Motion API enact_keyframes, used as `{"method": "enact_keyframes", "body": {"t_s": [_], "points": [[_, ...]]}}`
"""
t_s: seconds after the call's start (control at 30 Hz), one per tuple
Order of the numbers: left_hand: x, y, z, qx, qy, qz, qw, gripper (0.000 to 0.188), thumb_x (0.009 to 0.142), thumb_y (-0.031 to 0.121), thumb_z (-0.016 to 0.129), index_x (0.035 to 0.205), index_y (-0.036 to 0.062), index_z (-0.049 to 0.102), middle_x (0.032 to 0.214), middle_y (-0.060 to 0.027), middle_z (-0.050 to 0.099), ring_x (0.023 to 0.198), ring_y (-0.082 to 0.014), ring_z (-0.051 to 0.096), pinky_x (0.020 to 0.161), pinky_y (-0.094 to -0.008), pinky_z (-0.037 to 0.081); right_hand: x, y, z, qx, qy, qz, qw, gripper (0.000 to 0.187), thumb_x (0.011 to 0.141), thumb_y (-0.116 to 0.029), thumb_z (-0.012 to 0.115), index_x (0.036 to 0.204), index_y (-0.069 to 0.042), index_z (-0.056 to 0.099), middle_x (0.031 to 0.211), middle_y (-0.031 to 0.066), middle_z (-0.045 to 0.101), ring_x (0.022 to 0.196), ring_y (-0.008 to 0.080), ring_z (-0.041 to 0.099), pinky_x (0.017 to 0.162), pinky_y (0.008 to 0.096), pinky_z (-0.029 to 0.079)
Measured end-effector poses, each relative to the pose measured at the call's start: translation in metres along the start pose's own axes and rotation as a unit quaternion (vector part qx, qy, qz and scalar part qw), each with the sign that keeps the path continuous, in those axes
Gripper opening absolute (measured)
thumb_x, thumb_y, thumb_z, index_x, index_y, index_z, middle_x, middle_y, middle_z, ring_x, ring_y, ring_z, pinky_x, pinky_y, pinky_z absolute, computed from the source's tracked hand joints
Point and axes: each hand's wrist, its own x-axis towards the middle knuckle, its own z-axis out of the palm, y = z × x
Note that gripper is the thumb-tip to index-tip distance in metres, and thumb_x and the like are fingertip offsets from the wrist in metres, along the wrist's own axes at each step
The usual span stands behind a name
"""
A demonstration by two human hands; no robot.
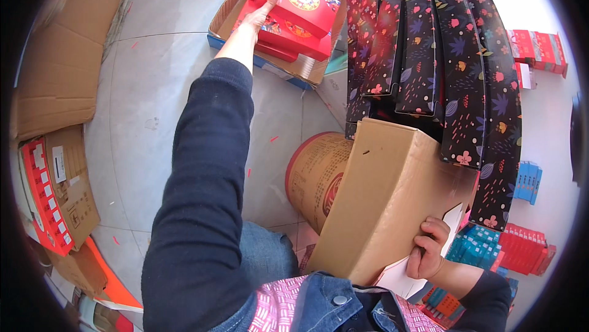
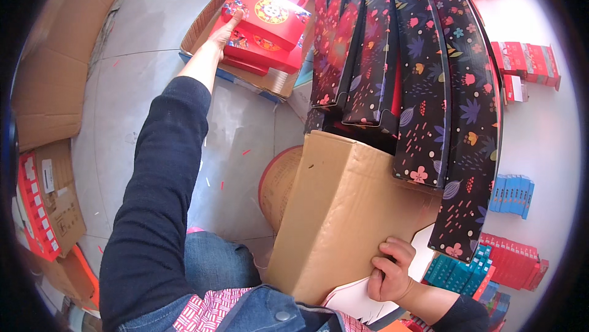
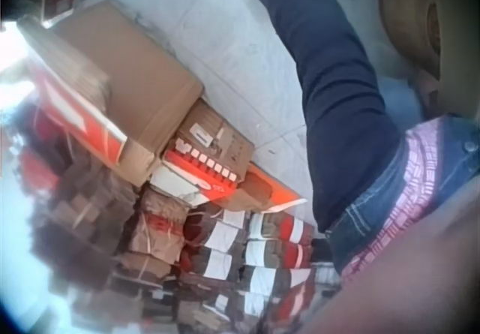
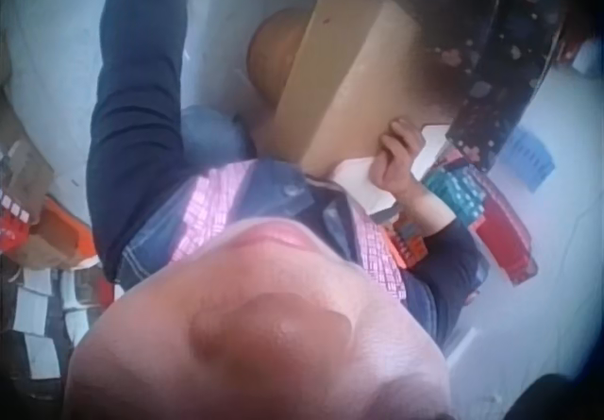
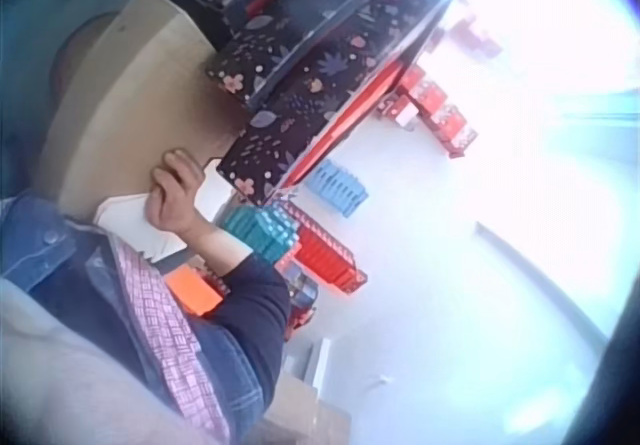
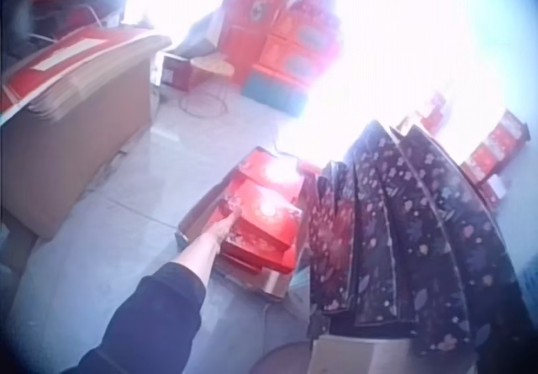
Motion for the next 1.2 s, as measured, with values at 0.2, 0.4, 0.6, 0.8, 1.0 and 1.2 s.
{"method": "enact_keyframes", "body": {"t_s": [0.2, 0.4, 0.6, 0.8, 1.0, 1.2], "points": [[0.009, 0.0, 0.05, -0.02, 0.024, 0.007, 0.999, 0.077, 0.068, 0.05, 0.079, 0.127, 0.0091, 0.05, 0.114, -0.0136, 0.063, 0.096, -0.0273, 0.064, 0.083, -0.0482, 0.052, -0.009, -0.002, 0.003, -0.004, 0.005, 0.024, 1.0, 0.037, 0.063, 0.0, 0.048, 0.099, -0.007, 0.049, 0.111, 0.0174, 0.043, 0.102, 0.0357, 0.044, 0.089, 0.0445, 0.038], [-0.012, -0.009, 0.067, 0.002, 0.012, -0.052, 0.999, 0.064, 0.066, 0.027, 0.083, 0.118, 0.0037, 0.056, 0.105, -0.0159, 0.066, 0.087, -0.0289, 0.066, 0.075, -0.0494, 0.055, -0.013, -0.006, 0.003, -0.014, 0.009, 0.035, 0.999, 0.036, 0.063, -0.001, 0.048, 0.099, -0.007, 0.048, 0.111, 0.0174, 0.043, 0.102, 0.0356, 0.044, 0.089, 0.0444, 0.038], [-0.02, -0.035, 0.04, -0.094, -0.013, -0.024, 0.995, 0.04, 0.072, 0.008, 0.077, 0.107, -0.0007, 0.061, 0.098, -0.0151, 0.067, 0.083, -0.0266, 0.067, 0.073, -0.0448, 0.056, -0.01, -0.003, 0.004, -0.013, 0.011, 0.026, 1.0, 0.037, 0.063, -0.001, 0.048, 0.099, -0.007, 0.048, 0.11, 0.0177, 0.044, 0.101, 0.0354, 0.044, 0.089, 0.0445, 0.037], [-0.045, -0.036, 0.025, -0.168, -0.013, 0.084, 0.982, 0.05, 0.069, 0.002, 0.079, 0.111, -0.0032, 0.053, 0.099, -0.0136, 0.065, 0.09, -0.0233, 0.066, 0.074, -0.0371, 0.056, -0.006, -0.004, 0.002, -0.012, 0.016, 0.013, 1.0, 0.038, 0.062, 0.003, 0.048, 0.099, -0.005, 0.048, 0.111, 0.0189, 0.045, 0.101, 0.0358, 0.045, 0.088, 0.0446, 0.038], [-0.1, 0.054, -0.006, -0.09, -0.122, 0.124, 0.981, 0.048, 0.073, 0.011, 0.078, 0.11, -0.0025, 0.051, 0.099, -0.0141, 0.065, 0.082, -0.0215, 0.067, 0.071, -0.0411, 0.058, -0.011, -0.001, 0.0, 0.017, 0.026, 0.001, 1.0, 0.038, 0.063, 0.007, 0.049, 0.099, -0.004, 0.051, 0.112, 0.018, 0.047, 0.103, 0.0365, 0.048, 0.09, 0.0444, 0.04], [-0.233, 0.147, -0.019, 0.034, -0.2, 0.211, 0.956, 0.034, 0.082, 0.013, 0.068, 0.111, -0.0006, 0.055, 0.095, -0.0051, 0.064, 0.073, -0.0064, 0.06, 0.06, -0.019, 0.045, 0.013, 0.0, -0.019, 0.12, 0.013, -0.079, 0.99, 0.034, 0.068, 0.007, 0.054, 0.1, -0.002, 0.056, 0.114, 0.0181, 0.052, 0.105, 0.0359, 0.052, 0.09, 0.0424, 0.042]]}}
